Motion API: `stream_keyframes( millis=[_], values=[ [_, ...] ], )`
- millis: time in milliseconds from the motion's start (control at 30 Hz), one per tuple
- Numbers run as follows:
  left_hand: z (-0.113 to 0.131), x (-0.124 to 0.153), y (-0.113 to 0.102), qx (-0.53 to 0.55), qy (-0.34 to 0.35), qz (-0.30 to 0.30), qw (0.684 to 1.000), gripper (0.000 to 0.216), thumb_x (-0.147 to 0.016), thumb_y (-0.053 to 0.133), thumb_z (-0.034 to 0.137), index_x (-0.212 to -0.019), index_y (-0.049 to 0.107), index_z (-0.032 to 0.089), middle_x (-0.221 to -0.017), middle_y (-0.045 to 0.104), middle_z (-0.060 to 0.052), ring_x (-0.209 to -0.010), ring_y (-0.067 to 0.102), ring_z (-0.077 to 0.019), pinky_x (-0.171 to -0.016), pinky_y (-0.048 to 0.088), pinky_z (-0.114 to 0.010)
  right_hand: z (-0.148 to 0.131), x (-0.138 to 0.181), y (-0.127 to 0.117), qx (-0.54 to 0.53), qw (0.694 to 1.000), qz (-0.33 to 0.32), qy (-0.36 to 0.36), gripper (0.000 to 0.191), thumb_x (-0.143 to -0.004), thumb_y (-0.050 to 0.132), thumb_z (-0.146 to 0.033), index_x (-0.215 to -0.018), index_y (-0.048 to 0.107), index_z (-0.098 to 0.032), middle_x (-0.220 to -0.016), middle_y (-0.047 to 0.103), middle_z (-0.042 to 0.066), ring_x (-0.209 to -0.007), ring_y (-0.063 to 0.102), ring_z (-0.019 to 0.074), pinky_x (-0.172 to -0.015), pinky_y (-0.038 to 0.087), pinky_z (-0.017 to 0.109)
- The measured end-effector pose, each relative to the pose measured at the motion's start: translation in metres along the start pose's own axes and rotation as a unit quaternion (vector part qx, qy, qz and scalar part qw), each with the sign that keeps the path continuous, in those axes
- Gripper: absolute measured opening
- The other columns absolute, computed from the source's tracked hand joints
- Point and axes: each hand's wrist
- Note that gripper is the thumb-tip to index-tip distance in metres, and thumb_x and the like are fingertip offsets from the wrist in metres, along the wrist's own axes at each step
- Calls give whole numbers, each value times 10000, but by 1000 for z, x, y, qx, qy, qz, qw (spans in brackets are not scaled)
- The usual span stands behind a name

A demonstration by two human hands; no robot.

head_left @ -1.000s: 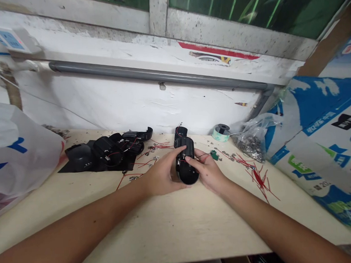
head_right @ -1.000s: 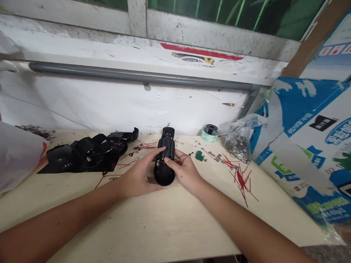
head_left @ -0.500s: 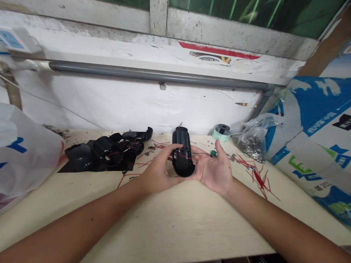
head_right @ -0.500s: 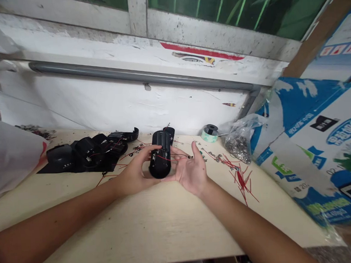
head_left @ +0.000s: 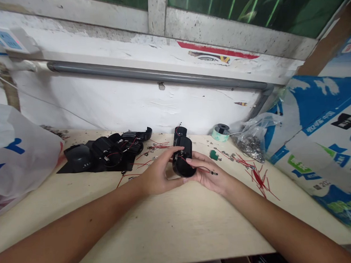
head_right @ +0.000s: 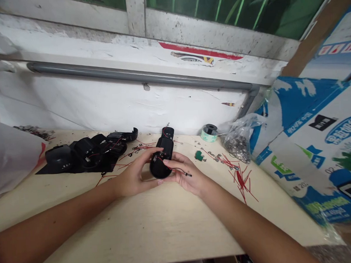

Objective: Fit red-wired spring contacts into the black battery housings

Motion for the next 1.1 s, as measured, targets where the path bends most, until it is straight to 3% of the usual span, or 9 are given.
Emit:
stream_keyframes(
  millis=[167, 300, 433, 567, 733, 833, 1000, 1100],
  values=[
    [0, 0, 1, -5, 4, 3, 1000, 754, -816, 769, 327, -1461, 383, 267, -1436, 497, -148, -1272, 542, -311, -1050, 487, -494, 3, -1, -3, -3, 1000, 25, -3, 344, -836, 764, -334, -1142, 679, -201, -1151, 712, 80, -953, 707, 215, -749, 634, 355],
    [-3, 0, 2, -29, -5, 12, 999, 776, -828, 757, 346, -1478, 338, 275, -1423, 496, -151, -1213, 571, -299, -1018, 499, -507, 4, -3, -5, -3, 999, 38, -9, 400, -770, 819, -253, -1140, 673, -211, -1180, 707, 75, -998, 702, 233, -731, 641, 348],
    [0, -1, 2, -92, 17, 35, 995, 814, -830, 742, 360, -1504, 297, 261, -1460, 409, -166, -1288, 492, -310, -1060, 459, -507, 4, -5, -3, 10, 996, 92, -21, 426, -705, 868, -248, -1085, 681, -201, -1079, 730, 60, -896, 716, 217, -694, 641, 347],
    [4, -3, 2, -208, 90, 47, 973, 642, -843, 736, 400, -1404, 465, 244, -1318, 473, -143, -1261, 457, -304, -1068, 412, -485, 5, -7, 4, 16, 983, 178, -39, 478, -617, 918, -293, -1012, 668, -194, -979, 737, 42, -800, 711, 209, -651, 625, 353],
    [4, -3, 9, -290, 167, 20, 942, 189, -957, 616, 344, -1113, 710, 291, -1043, 637, -62, -1011, 515, -232, -926, 389, -397, 11, -8, 13, 56, 972, 208, -95, 459, -569, 936, -322, -884, 632, -183, -794, 700, 4, -665, 650, 155, -559, 538, 255],
    [5, -2, 12, -294, 170, 35, 940, 174, -987, 568, 293, -985, 737, 252, -934, 668, -47, -929, 509, -212, -854, 376, -368, 15, -10, 14, 74, 971, 208, -94, 420, -623, 905, -380, -845, 607, -182, -713, 654, -17, -587, 596, 127, -487, 474, 227],
    [6, -2, 13, -312, 162, 35, 936, 181, -956, 612, 321, -1076, 720, 240, -995, 677, -62, -923, 509, -223, -850, 367, -384, 19, -13, 7, 78, 968, 213, -105, 415, -666, 875, -439, -863, 614, -184, -761, 665, -5, -645, 628, 152, -535, 529, 259],
    [8, -3, 15, -288, 161, 51, 943, 144, -950, 611, 294, -965, 745, 245, -904, 653, -54, -869, 501, -210, -808, 367, -373, 21, -14, 4, 93, 968, 212, -99, 424, -678, 861, -474, -874, 613, -191, -752, 666, -2, -629, 629, 157, -507, 528, 260]
  ],
)
Point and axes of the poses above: each hand's wrist, its own x-axis away from the middle knuckle, its own y-axis out of the palm, z = x × y
